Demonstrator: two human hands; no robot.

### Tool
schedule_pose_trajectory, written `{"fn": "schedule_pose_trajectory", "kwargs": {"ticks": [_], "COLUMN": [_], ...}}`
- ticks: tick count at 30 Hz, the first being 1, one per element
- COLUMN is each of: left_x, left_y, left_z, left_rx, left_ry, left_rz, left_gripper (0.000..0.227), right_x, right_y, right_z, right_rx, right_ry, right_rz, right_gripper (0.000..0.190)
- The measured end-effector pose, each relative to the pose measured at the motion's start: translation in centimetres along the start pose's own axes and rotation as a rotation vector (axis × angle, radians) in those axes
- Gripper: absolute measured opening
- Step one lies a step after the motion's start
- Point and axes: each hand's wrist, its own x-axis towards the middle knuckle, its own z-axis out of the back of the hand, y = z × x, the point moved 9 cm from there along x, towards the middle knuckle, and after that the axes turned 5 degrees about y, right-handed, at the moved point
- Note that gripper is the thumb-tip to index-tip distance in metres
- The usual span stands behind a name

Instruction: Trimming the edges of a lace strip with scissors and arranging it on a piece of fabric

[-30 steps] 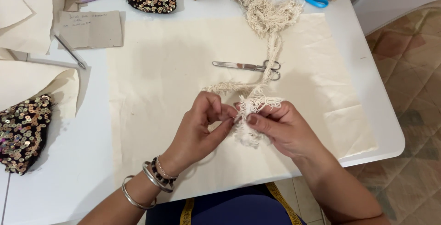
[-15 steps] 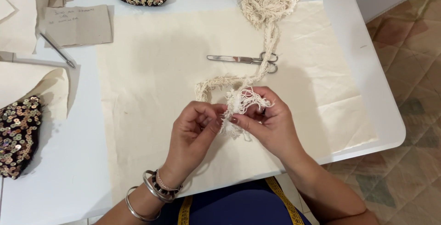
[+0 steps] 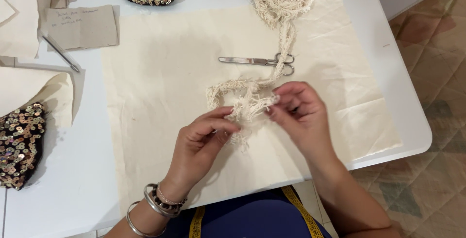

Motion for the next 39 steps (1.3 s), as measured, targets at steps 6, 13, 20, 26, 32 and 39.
{"fn": "schedule_pose_trajectory", "kwargs": {"ticks": [6,13,20,26,32,39], "left_x": [-0.2,-0.3,-0.5,0.4,-0.1,-0.4], "left_y": [-1.3,-2.8,-4.4,-4.7,-5.0,-7.2], "left_z": [-0.2,-1.5,-2.1,-1.9,-1.3,-0.2], "left_rx": [-0.001,0.195,0.239,0.392,0.547,0.67], "left_ry": [0.071,0.235,0.249,0.13,0.143,0.091], "left_rz": [-0.005,-0.004,-0.142,-0.106,-0.067,-0.083], "left_gripper": [0.032,0.037,0.022,0.026,0.038,0.039], "right_x": [0.3,1.2,2.0,2.3,1.5,2.1], "right_y": [0.9,2.2,5.1,5.0,2.9,-3.2], "right_z": [2.5,-4.5,-5.8,-6.5,-5.6,-1.1], "right_rx": [0.059,-0.205,-0.298,-0.275,-0.029,0.249], "right_ry": [-0.126,0.391,0.381,0.429,0.472,0.221], "right_rz": [0.15,0.039,0.036,0.132,0.008,-0.118], "right_gripper": [0.028,0.032,0.005,0.014,0.023,0.011]}}
